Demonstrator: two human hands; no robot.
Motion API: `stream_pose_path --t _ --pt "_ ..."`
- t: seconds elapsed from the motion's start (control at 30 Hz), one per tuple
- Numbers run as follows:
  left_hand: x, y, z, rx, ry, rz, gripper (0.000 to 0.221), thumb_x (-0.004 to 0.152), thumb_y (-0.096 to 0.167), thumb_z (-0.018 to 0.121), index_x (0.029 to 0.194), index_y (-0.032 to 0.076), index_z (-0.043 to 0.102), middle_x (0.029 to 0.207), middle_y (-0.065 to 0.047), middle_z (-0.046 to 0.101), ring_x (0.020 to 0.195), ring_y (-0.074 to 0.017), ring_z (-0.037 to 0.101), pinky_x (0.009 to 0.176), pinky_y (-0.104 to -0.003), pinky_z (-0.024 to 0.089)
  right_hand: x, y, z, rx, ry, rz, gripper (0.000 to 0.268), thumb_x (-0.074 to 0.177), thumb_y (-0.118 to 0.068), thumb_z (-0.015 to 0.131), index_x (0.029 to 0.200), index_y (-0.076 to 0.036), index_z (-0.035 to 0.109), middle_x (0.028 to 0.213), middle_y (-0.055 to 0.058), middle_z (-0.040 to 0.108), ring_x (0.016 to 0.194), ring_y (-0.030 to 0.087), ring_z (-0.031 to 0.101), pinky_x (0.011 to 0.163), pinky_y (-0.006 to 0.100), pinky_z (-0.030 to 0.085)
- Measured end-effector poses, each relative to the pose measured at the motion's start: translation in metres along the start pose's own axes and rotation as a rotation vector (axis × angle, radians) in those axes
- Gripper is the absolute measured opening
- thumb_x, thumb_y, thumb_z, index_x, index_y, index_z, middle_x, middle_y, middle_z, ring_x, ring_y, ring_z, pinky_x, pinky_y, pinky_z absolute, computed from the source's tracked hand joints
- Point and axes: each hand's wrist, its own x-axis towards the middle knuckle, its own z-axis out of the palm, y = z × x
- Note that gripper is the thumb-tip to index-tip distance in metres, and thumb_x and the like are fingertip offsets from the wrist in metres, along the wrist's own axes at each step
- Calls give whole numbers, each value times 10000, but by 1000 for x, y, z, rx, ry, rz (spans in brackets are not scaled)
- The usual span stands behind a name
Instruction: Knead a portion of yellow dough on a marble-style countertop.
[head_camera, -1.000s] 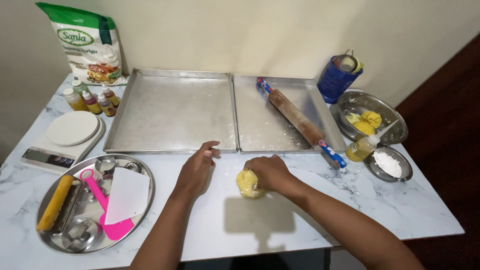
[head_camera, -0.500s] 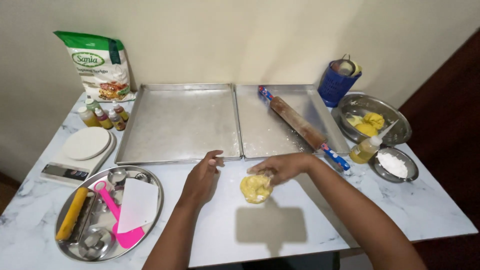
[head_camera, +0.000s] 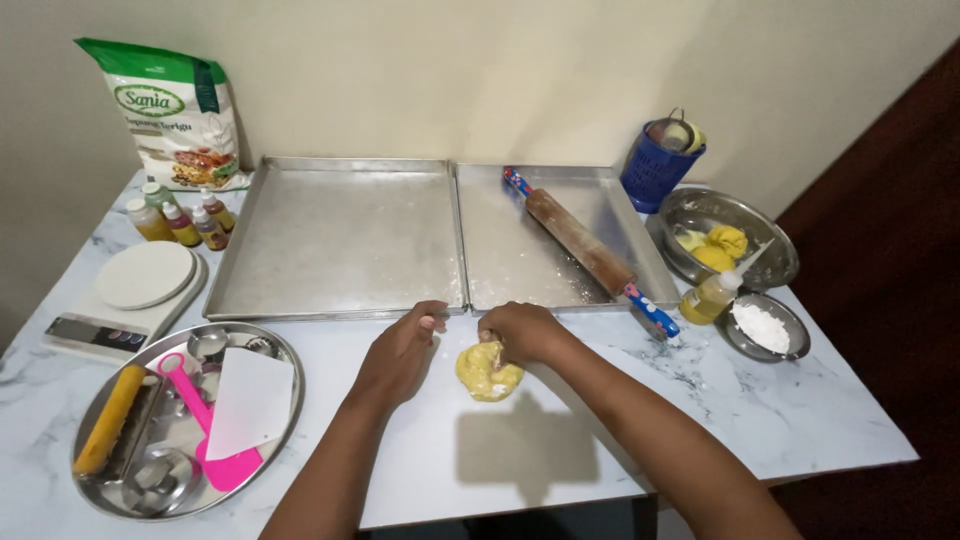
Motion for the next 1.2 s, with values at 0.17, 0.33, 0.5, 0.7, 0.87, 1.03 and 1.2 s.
stream_pose_path --t 0.17,0.33,0.5,0.7,0.87,1.03,1.2 --pt "4 -10 3 -22 14 39 687 983 654 303 1373 170 595 1144 -75 737 985 -197 687 942 -330 519 8 -5 11 -88 54 55 231 748 -169 842 941 -178 715 935 30 748 909 260 717 760 412 529" --pt "3 -11 2 -66 2 -13 679 980 647 301 1380 175 581 1165 -61 716 1016 -178 687 944 -329 522 6 -9 18 -119 123 48 22 920 -179 711 901 -178 721 891 35 776 865 245 748 823 403 499" --pt "3 -14 -4 -13 36 39 719 968 670 285 1374 157 581 1150 -82 724 975 -216 676 935 -349 518 15 18 3 4 -70 -75 296 774 -131 777 1068 -148 743 1052 63 772 1001 231 719 844 378 543" --pt "4 -8 -7 31 22 0 764 953 701 252 1387 157 568 1163 -69 711 1019 -205 690 946 -347 519 12 -1 -40 91 -388 -114 459 856 -334 771 1267 -141 704 1162 71 758 1048 232 706 922 354 550" --pt "4 -12 -7 -40 19 3 775 956 707 257 1388 147 572 1168 -80 708 1046 -206 687 964 -344 521 26 -27 -21 -138 -308 85 450 807 -381 832 1160 -120 733 1127 85 740 1037 262 701 870 392 558" --pt "1 -9 -6 -27 33 10 767 958 702 265 1383 150 584 1146 -82 718 1004 -204 678 959 -344 519 46 -28 2 -363 -285 77 332 796 -319 834 1049 -110 782 1070 98 766 993 298 727 794 447 577" --pt "2 -11 -5 -67 32 -17 749 958 689 255 1390 164 571 1139 -57 696 966 -185 667 916 -329 528 70 -34 15 -400 -316 182 271 803 -319 823 1011 -146 825 1047 53 814 965 242 766 774 411 571"
